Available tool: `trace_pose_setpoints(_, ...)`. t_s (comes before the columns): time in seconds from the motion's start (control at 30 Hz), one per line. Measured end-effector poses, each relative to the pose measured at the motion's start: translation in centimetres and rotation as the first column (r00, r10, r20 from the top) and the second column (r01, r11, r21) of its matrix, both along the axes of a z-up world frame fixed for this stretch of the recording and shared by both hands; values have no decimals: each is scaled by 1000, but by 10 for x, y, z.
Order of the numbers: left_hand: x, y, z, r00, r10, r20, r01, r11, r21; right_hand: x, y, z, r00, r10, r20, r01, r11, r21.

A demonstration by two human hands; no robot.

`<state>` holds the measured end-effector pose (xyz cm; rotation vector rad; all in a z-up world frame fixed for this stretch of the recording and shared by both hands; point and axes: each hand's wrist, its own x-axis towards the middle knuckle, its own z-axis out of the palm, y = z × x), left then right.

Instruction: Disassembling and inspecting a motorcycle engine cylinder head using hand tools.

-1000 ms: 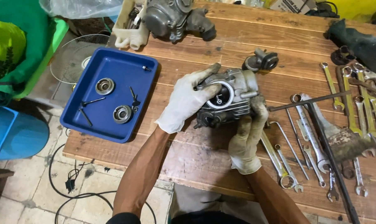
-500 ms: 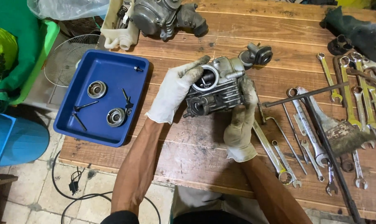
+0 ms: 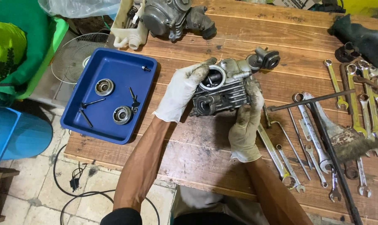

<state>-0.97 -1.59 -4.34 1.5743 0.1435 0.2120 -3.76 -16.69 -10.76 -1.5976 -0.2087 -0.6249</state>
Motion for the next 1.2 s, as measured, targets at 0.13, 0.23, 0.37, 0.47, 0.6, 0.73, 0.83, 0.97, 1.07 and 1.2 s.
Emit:
trace_pose_setpoints(0.13,2,1,0,1000,4,-15,-4,1000,9,3,1,4,989,146,30,-149,974,171)
trace_pose_setpoints(0.23,4,-4,8,998,22,-53,-22,1000,-2,4,-3,6,971,231,63,-239,926,293)
trace_pose_setpoints(0.37,10,-2,12,997,-1,-74,4,999,45,6,-8,6,951,289,114,-309,853,420)
trace_pose_setpoints(0.47,12,-2,12,984,33,-178,-8,990,138,6,-7,4,921,347,179,-387,750,537)
trace_pose_setpoints(0.6,10,10,-3,997,-51,-52,47,996,-73,3,-12,-7,910,413,-19,-364,822,439)
trace_pose_setpoints(0.73,-2,18,-7,960,-233,153,273,898,-346,-2,-23,-5,874,482,-56,-435,830,349)
trace_pose_setpoints(0.83,-3,19,-5,959,-239,151,278,889,-363,-4,-23,-8,859,512,14,-472,780,410)
trace_pose_setpoints(0.97,-13,21,-2,960,-230,160,276,872,-404,-14,-13,-1,936,343,-74,-327,930,170)
trace_pose_setpoints(1.07,-15,20,0,961,-210,180,271,847,-457,-17,-11,-1,921,296,-254,-319,946,-52)
trace_pose_setpoints(1.2,-16,14,2,961,-172,216,265,797,-543,-11,-7,-5,879,426,-216,-391,901,186)
